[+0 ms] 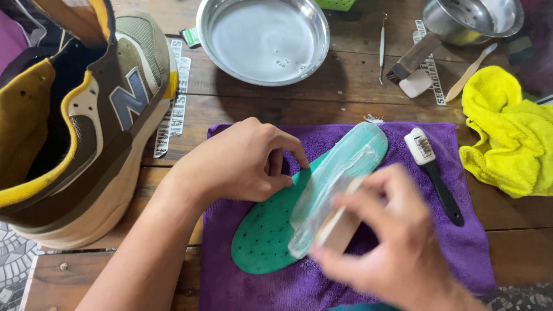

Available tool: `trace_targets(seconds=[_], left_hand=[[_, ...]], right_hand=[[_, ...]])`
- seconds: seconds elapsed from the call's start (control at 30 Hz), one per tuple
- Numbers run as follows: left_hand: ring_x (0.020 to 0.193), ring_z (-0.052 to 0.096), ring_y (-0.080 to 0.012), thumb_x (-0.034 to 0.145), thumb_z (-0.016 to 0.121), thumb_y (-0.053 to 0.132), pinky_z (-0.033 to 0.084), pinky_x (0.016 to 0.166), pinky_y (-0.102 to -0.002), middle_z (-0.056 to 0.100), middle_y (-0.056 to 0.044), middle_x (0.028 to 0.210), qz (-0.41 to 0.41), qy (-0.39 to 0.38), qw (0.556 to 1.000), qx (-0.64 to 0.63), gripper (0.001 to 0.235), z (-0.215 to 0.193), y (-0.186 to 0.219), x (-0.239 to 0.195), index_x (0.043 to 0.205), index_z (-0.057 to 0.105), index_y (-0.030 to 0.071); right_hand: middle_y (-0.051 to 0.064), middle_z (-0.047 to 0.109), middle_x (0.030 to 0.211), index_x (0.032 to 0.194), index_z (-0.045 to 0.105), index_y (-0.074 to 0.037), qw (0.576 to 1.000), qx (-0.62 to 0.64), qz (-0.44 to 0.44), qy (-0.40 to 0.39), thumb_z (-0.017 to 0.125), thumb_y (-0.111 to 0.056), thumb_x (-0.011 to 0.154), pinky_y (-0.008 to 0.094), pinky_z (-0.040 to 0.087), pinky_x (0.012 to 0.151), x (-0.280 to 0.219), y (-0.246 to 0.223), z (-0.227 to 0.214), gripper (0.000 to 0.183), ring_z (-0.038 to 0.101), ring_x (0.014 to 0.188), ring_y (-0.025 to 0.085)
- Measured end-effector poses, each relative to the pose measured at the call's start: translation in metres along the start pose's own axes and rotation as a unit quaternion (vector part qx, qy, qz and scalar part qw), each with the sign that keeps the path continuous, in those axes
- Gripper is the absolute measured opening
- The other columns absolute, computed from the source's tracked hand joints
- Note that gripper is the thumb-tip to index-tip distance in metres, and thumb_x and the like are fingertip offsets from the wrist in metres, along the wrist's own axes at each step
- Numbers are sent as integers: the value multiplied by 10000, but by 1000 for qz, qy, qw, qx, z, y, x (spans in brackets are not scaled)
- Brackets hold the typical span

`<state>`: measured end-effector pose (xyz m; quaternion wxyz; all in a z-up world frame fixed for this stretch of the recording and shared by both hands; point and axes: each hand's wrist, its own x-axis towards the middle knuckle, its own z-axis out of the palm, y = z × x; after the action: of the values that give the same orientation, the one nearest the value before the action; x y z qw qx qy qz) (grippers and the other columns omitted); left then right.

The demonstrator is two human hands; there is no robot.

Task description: The person scrubs a green shoe insole with a brush and soapy water on a purple towel. They use a larger brush for the main surface and a smaller brush for the edges and perforations, repeatedly dipping the brushes into a metal bowl of water.

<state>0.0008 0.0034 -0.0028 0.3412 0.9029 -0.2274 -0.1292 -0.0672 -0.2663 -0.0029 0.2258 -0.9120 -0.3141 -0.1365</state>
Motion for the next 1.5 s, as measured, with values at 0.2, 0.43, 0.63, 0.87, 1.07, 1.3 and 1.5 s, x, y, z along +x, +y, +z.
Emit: trace_targets(seconds=[0.2,0.43,0.63,0.87,1.07,1.3,1.5], left_hand=[[668,799,-137,806,825,221,597,668,-338,827,44,731,-3,-14,1000,-1,315,-2,-1,1,1100,898,309],[647,794,-130,781,834,228,597,657,-324,834,34,728,3,-19,1000,-20,341,-2,-6,4,1104,906,312],[676,764,-101,804,893,256,564,665,-294,813,65,741,-14,-13,999,-33,293,-10,-7,3,1087,937,315],[656,753,-77,789,867,238,573,669,-268,801,70,724,-33,-22,998,-58,306,-7,-8,2,1078,940,306],[636,757,-86,756,875,235,577,656,-271,805,46,713,13,0,997,-72,288,-5,-19,4,1036,916,285],[624,735,-94,795,899,278,565,663,-278,781,40,691,23,-2,997,-78,252,-4,-22,4,1047,907,282],[637,730,-91,813,891,270,572,688,-273,774,46,698,10,-5,996,-86,238,-6,-19,2,1050,904,291]], right_hand=[[143,585,1102,1106,823,-130,994,-96,50,-8,1046,-531,718,511,567,856,30,71,-2,601,647,975,317],[136,524,1049,1095,782,-164,998,-9,-62,-25,1095,-521,609,451,572,862,6,13,2,680,614,931,322],[84,546,1021,1087,829,-179,994,-93,59,-20,1056,-526,716,445,553,851,47,87,-19,557,630,861,254],[104,663,1148,1296,798,-27,993,41,109,17,918,-185,973,308,495,875,65,108,-58,379,582,970,186],[259,661,1385,1402,714,113,988,146,-40,-1,915,-37,884,340,574,1109,132,80,-63,576,685,1199,286],[189,755,1425,1357,809,-120,972,21,-198,-125,1040,-384,754,468,501,1166,245,76,-13,698,699,1347,322],[99,615,1626,1408,762,-263,943,-22,-183,-277,1017,-290,725,457,394,1243,299,101,28,729,573,1501,305]])
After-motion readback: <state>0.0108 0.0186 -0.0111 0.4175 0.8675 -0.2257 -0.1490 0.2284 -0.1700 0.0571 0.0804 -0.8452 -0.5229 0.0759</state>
